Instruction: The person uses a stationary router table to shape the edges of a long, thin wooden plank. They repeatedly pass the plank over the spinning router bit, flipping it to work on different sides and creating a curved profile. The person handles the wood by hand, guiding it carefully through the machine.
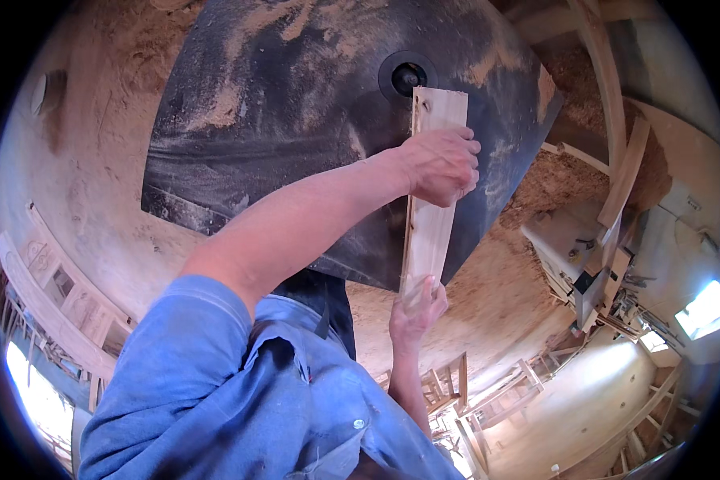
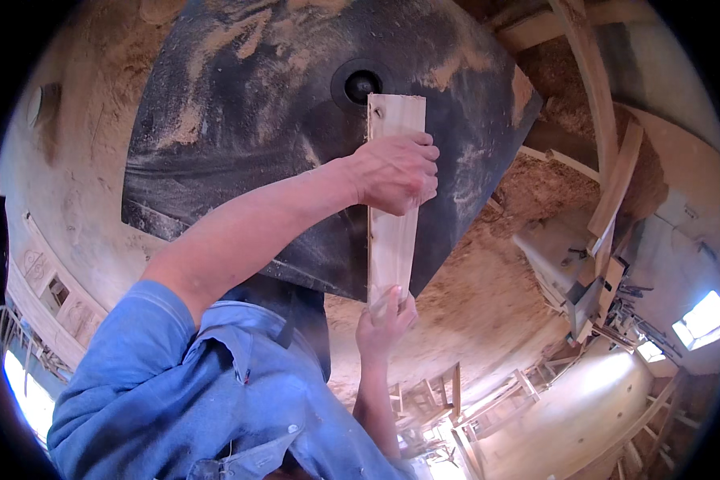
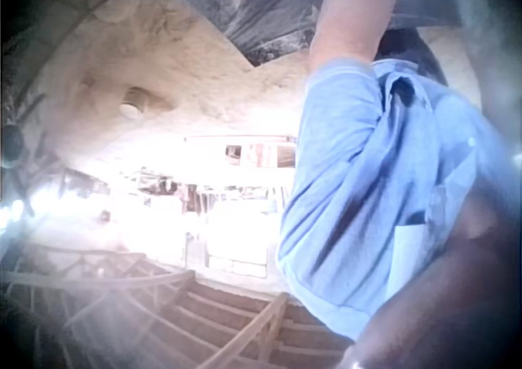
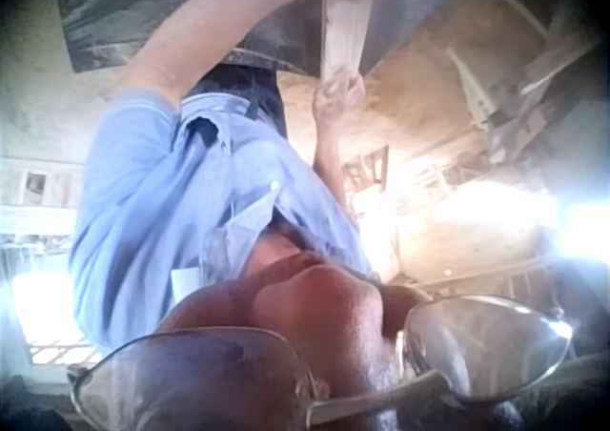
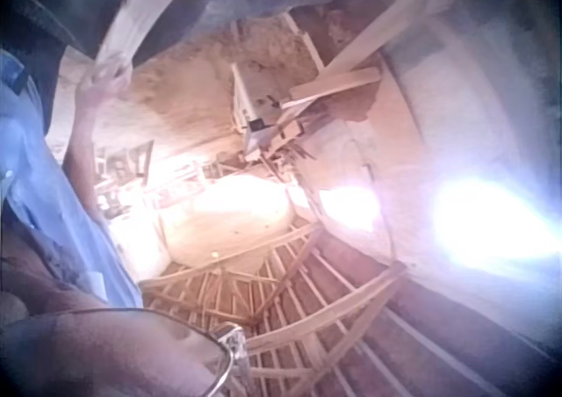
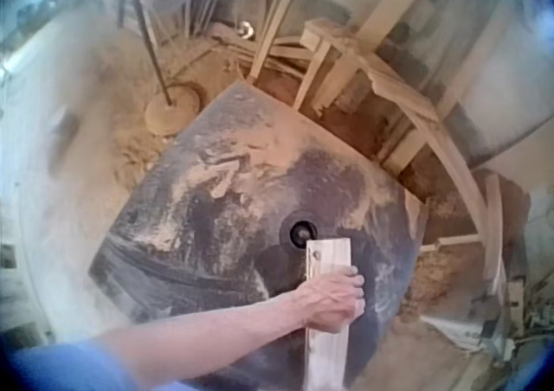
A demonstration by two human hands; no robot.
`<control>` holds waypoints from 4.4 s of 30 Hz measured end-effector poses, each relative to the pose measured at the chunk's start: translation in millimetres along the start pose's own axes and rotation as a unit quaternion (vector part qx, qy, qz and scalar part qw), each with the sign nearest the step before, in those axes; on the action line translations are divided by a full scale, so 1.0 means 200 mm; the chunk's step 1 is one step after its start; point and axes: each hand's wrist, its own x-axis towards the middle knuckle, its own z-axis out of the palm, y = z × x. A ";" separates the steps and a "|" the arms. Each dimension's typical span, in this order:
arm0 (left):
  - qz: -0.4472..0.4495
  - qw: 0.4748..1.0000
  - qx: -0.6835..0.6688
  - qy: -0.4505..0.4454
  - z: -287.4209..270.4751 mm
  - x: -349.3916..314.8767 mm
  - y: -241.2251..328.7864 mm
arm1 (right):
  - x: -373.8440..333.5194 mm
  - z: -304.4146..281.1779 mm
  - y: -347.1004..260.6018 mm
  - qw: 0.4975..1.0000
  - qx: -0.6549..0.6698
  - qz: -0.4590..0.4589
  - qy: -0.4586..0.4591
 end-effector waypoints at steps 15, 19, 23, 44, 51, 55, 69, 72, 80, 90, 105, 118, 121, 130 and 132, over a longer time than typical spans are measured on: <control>-0.011 0.999 -0.021 0.044 0.01 -0.03 -0.02 | -0.02 0.01 -0.04 0.999 0.002 0.023 -0.023; -0.016 0.999 -0.022 0.031 -0.03 -0.06 -0.02 | -0.02 0.01 -0.02 1.000 0.002 0.005 -0.023; -0.027 0.998 -0.017 0.060 -0.04 -0.10 -0.02 | -0.02 0.01 0.00 0.999 0.008 -0.010 -0.033; -0.021 0.989 0.001 0.149 -0.13 -0.30 0.13 | 0.06 -0.15 -0.02 0.992 0.053 0.020 -0.113; 0.028 0.986 0.005 0.165 -0.13 -0.22 0.20 | 0.08 -0.44 0.22 0.937 0.183 0.171 -0.242; 0.035 0.976 0.001 0.214 -0.03 -0.12 0.15 | 0.07 -0.29 0.07 0.959 0.108 0.217 -0.144; 0.022 0.972 0.008 0.233 -0.03 -0.11 0.08 | 0.06 -0.18 0.01 0.962 0.083 0.246 -0.089; 0.027 0.971 0.004 0.236 -0.03 -0.11 0.08 | 0.04 -0.18 0.03 0.960 0.071 0.252 -0.101; 0.025 0.969 -0.001 0.246 -0.03 -0.16 0.09 | 0.02 -0.15 0.08 0.977 0.073 0.187 -0.073; -0.022 0.986 -0.005 0.164 -0.09 -0.21 0.16 | 0.09 -0.26 0.12 0.954 0.120 0.215 -0.170; -0.008 0.998 0.012 0.058 0.00 -0.06 0.00 | 0.07 -0.08 0.12 0.999 -0.010 0.042 -0.019; 0.005 0.999 0.014 0.032 -0.02 -0.07 -0.05 | 0.07 -0.06 0.02 0.997 -0.019 0.070 -0.031; -0.008 0.999 0.022 0.040 -0.04 -0.10 -0.04 | 0.05 -0.02 0.07 0.999 -0.021 0.045 -0.021; -0.018 0.997 0.013 0.079 -0.04 -0.18 -0.03 | 0.06 -0.05 0.05 0.999 0.002 0.021 -0.026; -0.026 0.996 0.015 0.080 -0.05 -0.20 -0.02 | 0.07 -0.05 0.05 1.000 0.003 0.007 -0.022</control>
